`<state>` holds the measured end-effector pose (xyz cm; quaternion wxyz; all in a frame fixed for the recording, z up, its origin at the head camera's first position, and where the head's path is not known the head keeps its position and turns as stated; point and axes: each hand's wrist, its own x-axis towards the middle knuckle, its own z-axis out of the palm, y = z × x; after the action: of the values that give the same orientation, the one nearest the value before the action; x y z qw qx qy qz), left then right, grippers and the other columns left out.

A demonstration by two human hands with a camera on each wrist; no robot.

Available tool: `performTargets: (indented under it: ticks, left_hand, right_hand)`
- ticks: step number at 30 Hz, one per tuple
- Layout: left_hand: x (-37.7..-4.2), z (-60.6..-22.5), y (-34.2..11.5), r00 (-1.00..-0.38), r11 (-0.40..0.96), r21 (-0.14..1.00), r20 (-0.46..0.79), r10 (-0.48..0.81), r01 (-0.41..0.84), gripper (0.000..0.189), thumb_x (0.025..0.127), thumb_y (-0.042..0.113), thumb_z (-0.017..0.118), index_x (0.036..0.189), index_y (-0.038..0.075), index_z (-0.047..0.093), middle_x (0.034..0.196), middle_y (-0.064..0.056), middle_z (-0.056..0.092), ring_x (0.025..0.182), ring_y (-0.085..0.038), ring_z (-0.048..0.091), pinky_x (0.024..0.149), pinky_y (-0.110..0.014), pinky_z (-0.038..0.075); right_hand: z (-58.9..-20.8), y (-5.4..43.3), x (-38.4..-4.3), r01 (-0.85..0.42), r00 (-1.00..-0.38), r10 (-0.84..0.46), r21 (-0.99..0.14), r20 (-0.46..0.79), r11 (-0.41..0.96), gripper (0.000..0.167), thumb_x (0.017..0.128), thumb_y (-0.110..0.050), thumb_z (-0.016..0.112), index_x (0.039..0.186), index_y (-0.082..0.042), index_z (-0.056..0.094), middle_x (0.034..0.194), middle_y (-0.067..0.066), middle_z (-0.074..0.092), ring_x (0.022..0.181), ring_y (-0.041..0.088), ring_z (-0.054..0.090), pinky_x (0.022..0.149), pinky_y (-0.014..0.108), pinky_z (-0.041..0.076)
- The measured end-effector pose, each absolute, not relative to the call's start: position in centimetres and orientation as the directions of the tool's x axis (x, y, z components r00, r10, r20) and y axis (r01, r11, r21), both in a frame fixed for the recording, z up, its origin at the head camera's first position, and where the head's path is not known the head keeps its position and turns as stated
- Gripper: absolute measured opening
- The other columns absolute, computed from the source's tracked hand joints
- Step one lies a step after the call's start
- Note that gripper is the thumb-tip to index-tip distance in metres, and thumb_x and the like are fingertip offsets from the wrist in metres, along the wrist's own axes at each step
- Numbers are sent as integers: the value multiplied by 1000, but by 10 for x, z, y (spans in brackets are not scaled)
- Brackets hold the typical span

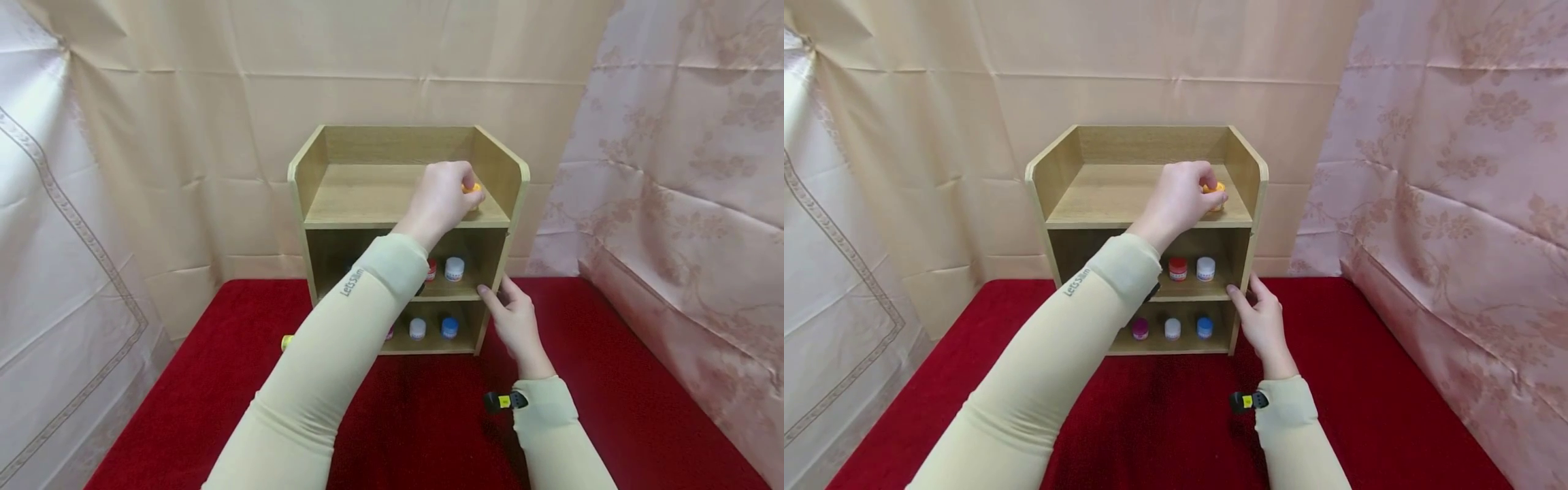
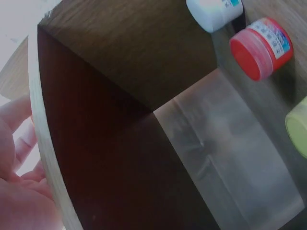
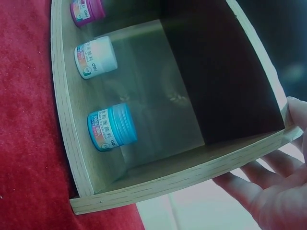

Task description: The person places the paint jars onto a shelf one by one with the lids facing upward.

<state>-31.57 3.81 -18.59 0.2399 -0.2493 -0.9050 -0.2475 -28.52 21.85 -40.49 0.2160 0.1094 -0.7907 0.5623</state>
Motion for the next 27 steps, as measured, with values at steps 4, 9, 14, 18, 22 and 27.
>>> performTargets:
  ticks: [4,9,14,18,22,27]
  left_hand:
    - [-314,-188,38,-769,755,340,553,321,560,16,97,28,71,99,12,72,94,2,68,82,-13,57,74,-23,46]
    - [-314,-187,33,-777,744,356,532,336,565,13,97,24,67,97,13,74,94,3,69,85,-14,58,76,-23,46]
    - [-313,-182,28,-793,743,364,495,355,561,12,95,18,67,100,12,76,97,1,68,91,-16,57,78,-25,46]
    - [-314,-181,29,-803,755,359,477,357,549,16,95,17,68,107,11,76,103,0,69,95,-17,58,83,-26,47]
    - [-315,-183,32,-796,761,342,490,356,551,17,95,13,67,109,11,76,106,-1,70,101,-17,59,90,-27,47]
    - [-317,-183,35,-792,771,331,506,343,545,17,95,9,64,105,12,77,105,0,70,103,-15,59,92,-26,46]
  right_hand:
    - [-404,218,-285,-418,-880,72,-840,468,346,53,101,-28,66,152,-23,51,135,13,64,114,30,65,93,47,54]
    - [-405,217,-286,-423,-881,63,-840,469,341,54,100,-28,67,152,-25,51,136,13,63,116,33,64,95,50,52]
    - [-402,216,-285,-428,-882,47,-839,469,337,56,101,-24,66,154,-24,48,140,16,60,119,38,62,95,54,51]
    - [-385,208,-272,-412,-889,46,-840,455,352,55,102,-15,64,154,-13,47,140,22,58,119,42,62,95,54,51]
    - [-386,207,-273,-413,-888,48,-841,457,349,54,102,-15,64,153,-13,47,139,22,59,118,41,62,96,54,51]
    - [-404,216,-288,-425,-884,52,-843,465,330,55,101,-24,66,153,-25,48,140,15,60,118,36,63,96,53,51]
